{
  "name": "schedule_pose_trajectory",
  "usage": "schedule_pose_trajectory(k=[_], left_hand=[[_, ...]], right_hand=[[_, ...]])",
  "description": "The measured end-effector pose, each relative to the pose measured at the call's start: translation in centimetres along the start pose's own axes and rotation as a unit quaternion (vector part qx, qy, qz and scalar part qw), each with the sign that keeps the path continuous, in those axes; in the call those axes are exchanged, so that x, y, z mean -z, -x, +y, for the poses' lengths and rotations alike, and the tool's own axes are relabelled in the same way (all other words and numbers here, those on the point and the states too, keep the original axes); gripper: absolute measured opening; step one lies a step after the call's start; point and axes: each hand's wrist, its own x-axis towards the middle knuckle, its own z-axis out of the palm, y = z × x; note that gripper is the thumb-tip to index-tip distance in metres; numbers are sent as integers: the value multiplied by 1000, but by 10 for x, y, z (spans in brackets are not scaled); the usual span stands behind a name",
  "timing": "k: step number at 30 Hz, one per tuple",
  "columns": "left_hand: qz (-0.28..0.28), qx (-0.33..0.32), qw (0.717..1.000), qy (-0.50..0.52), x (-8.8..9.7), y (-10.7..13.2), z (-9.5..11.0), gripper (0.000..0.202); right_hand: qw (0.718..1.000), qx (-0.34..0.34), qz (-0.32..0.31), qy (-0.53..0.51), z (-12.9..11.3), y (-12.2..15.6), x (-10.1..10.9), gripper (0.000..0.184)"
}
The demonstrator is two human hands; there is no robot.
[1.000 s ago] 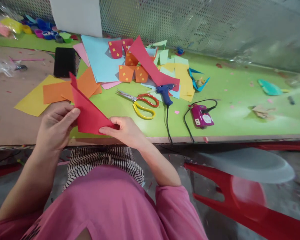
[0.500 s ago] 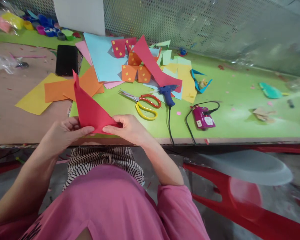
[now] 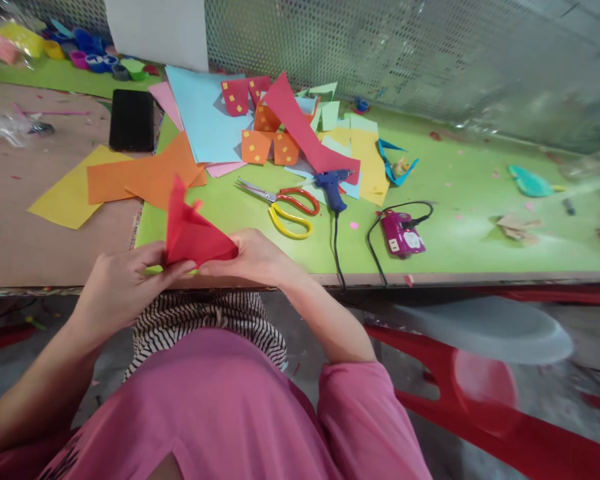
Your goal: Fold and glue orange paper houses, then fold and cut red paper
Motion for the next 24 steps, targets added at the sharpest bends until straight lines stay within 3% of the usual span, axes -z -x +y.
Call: schedule_pose_trajectory(k=[3, 6, 11, 16, 19, 24], left_hand=[[6, 83, 992, 96, 2, 1, -11, 33], [22, 155, 966, 207, 2, 1, -21, 34], [119, 165, 929, 310, 3, -8, -34, 36], [138, 155, 928, 309, -8, -16, -25, 36], [128, 165, 925, 316, -16, -15, -14, 36], [104, 190, 904, 370, -18, -10, -12, 47]], right_hand=[[999, -40, -15, -13, -2, 6, 10, 31], [999, -27, 26, 7, -3, 15, 29, 34], [989, 21, 140, -37, 4, 23, 47, 33], [989, 16, 109, -96, 9, 7, 7, 46], [979, 37, 118, -161, 9, -5, -19, 42], [967, 45, 151, -201, 9, -10, -28, 33]])
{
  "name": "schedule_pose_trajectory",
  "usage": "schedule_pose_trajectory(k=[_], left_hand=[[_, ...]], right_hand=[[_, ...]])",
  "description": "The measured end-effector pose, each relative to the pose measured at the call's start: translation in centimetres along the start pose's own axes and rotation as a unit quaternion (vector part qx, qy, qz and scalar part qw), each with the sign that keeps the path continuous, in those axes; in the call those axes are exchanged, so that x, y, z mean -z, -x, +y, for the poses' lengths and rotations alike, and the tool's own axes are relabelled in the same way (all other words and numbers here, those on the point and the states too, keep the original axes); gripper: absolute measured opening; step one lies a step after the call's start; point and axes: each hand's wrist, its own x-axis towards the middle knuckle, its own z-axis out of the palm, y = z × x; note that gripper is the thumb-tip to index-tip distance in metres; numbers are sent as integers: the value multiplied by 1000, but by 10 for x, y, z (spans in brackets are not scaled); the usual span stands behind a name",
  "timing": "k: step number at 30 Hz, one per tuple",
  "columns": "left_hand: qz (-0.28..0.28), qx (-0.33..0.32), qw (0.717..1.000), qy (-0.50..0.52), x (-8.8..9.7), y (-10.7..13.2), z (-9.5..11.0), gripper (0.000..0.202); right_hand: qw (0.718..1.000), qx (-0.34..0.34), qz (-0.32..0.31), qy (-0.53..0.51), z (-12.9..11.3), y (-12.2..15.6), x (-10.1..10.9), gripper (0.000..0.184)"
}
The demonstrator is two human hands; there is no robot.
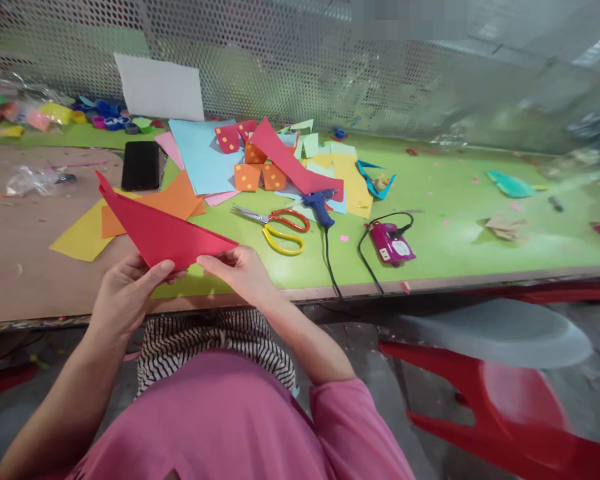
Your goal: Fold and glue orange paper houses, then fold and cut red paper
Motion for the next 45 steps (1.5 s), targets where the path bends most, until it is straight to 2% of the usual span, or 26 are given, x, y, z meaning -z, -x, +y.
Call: schedule_pose_trajectory(k=[4, 7, 10, 14, 18, 23, 28, 30, 35, 39, 42, 45], left_hand=[[-23, 18, 999, -15, 5, -2, -4, 50], [-20, 19, 999, -16, 5, -2, -4, 51], [-11, 29, 999, -15, 4, -1, -3, 51], [-9, 80, 997, 6, 4, 1, -2, 53], [-21, 112, 993, 23, 4, 2, -3, 54], [-39, 81, 996, 20, 1, 3, -9, 52], [-7, -38, 997, 73, -3, -1, -10, 47], [10, -62, 995, 82, -4, -3, -9, 42], [8, -38, 995, 91, -3, -5, -6, 42], [-17, -15, 995, 97, -2, -6, -6, 45], [-23, -14, 996, 87, 0, -5, -6, 44], [-11, -21, 997, 77, 3, -3, -7, 42]], right_hand=[[1000, 1, -10, -10, 1, 0, 3, 36], [1000, 21, -17, -7, 1, 1, 3, 38], [999, 34, 14, 6, 0, 2, 4, 38], [996, 52, 64, 24, 2, 4, 4, 42], [995, 67, 68, 17, 4, 5, 3, 43], [995, 79, 64, -6, 1, 6, 7, 44], [991, 101, 82, 33, 2, 9, 16, 41], [989, 105, 88, 47, 3, 10, 19, 41], [981, 147, 99, 82, 3, 18, 23, 43], [972, 188, 92, 106, 5, 22, 29, 33], [972, 185, 78, 124, 5, 24, 34, 32], [973, 175, 42, 144, 1, 26, 38, 38]])
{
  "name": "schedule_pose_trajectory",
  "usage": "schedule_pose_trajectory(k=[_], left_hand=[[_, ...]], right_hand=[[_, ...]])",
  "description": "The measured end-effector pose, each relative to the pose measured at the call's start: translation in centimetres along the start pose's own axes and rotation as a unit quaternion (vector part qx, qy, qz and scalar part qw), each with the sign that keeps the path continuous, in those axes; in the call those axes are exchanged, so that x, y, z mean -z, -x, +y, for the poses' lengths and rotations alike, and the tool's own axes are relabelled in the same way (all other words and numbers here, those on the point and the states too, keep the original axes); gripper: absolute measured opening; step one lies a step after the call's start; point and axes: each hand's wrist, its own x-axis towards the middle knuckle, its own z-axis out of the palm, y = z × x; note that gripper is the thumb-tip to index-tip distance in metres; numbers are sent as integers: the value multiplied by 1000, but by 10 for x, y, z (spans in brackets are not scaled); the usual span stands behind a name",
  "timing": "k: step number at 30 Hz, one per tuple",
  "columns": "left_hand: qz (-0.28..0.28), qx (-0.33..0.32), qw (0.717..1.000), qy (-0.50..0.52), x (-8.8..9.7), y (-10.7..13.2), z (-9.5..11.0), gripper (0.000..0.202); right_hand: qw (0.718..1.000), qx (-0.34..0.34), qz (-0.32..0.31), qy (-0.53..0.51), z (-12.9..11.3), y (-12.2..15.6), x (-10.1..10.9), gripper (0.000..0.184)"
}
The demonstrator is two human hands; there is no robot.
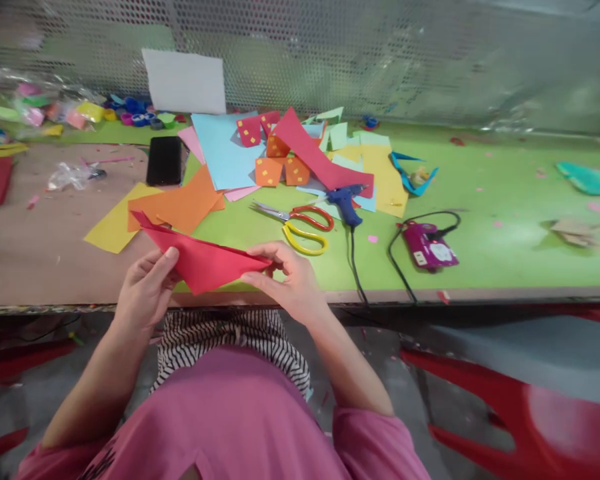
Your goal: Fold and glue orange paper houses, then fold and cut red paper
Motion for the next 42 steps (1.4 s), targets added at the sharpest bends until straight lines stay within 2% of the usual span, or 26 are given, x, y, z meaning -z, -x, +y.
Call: schedule_pose_trajectory(k=[6, 12, 16, 19, 24, 34, 38, 42], left_hand=[[42, -38, 998, -11, 8, 4, -7, 35], [48, -73, 996, -25, 12, 6, -13, 30], [29, -77, 997, -7, 6, 5, -8, 34], [38, -100, 994, -6, 3, -1, -1, 35], [40, -100, 994, -22, 5, -3, 6, 35], [47, -105, 993, -21, 6, -2, 4, 37], [89, -131, 987, -22, 9, 2, 4, 32], [93, -142, 985, -6, 11, 5, 4, 20]], right_hand=[[1000, 2, -30, -9, -4, 2, 1, 42], [995, -61, -61, -44, -3, 2, 1, 42], [995, -86, -53, 13, -6, 3, 5, 29], [993, -94, -55, 40, -6, 3, 7, 25], [992, -105, -55, 38, -4, 1, 8, 29], [989, -127, -65, 33, -6, 3, 4, 37], [989, -124, -79, 15, -7, 8, 0, 37], [993, -85, -74, 25, -7, 12, 0, 34]])
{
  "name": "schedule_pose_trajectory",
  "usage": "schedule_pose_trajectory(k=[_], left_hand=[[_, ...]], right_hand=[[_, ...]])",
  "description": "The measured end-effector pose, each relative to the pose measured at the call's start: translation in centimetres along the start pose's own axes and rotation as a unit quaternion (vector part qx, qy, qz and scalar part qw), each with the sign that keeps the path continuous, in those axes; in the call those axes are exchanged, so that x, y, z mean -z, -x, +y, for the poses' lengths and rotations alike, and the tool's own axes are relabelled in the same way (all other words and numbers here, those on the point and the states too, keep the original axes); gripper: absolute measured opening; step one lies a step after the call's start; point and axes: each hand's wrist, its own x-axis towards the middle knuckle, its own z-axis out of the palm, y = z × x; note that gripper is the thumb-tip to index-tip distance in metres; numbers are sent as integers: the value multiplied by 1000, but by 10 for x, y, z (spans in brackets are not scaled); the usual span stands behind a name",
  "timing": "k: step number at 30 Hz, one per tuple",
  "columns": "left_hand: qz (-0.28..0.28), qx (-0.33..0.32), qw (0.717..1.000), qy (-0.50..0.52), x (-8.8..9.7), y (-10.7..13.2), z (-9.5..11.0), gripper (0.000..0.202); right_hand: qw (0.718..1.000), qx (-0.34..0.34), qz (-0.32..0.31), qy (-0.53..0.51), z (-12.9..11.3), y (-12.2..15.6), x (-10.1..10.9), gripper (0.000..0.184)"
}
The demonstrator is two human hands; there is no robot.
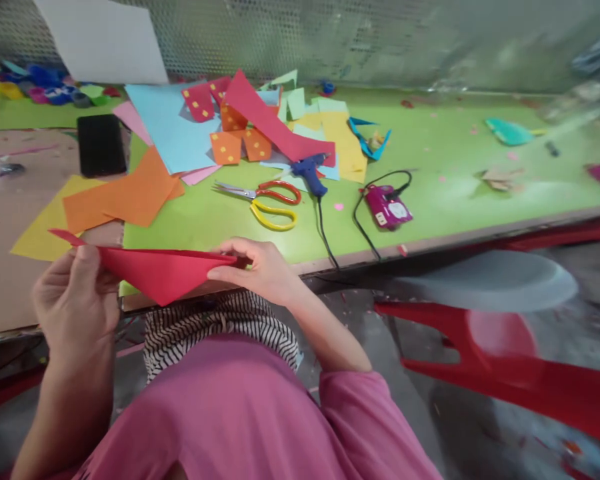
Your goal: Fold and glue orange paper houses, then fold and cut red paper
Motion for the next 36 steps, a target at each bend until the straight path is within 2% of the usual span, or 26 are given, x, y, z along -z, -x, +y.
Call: schedule_pose_trajectory(k=[3, 6, 10, 14, 18, 22, 25, 27, 29, 32, 34, 36], left_hand=[[-10, 3, 1000, -15, 1, 0, 0, 18], [-10, 3, 1000, -12, 1, 0, -1, 19], [-14, 2, 1000, -3, 2, -1, -2, 21], [9, -11, 1000, -12, 0, 0, 1, 26], [33, -22, 999, -23, -1, 1, 6, 32], [46, -42, 996, -55, 1, 2, 11, 39], [62, -40, 995, -74, 2, 5, 13, 44], [28, -1, 998, -53, 4, 8, 12, 51], [-41, 60, 997, -35, 7, 11, 8, 56], [-120, 147, 980, -66, 13, 17, -2, 48], [-145, 178, 968, -104, 17, 20, -7, 43], [-153, 184, 961, -138, 19, 23, -8, 35]], right_hand=[[998, 64, 0, -2, 0, 2, 1, 43], [995, 101, -19, 3, -1, 3, 3, 33], [996, 82, -30, 37, -3, 3, 5, 23], [996, 72, -38, 37, -6, 5, 5, 32], [993, 97, -57, 46, -8, 7, 5, 27], [987, 140, -26, 75, -10, 9, 3, 18], [986, 143, -23, 78, -11, 11, 2, 18], [988, 134, -28, 71, -12, 11, 1, 18], [989, 130, -29, 64, -14, 12, 1, 19], [990, 125, -28, 59, -16, 12, 1, 19], [990, 124, -28, 63, -18, 11, 1, 20], [989, 126, -30, 66, -19, 11, 1, 20]])
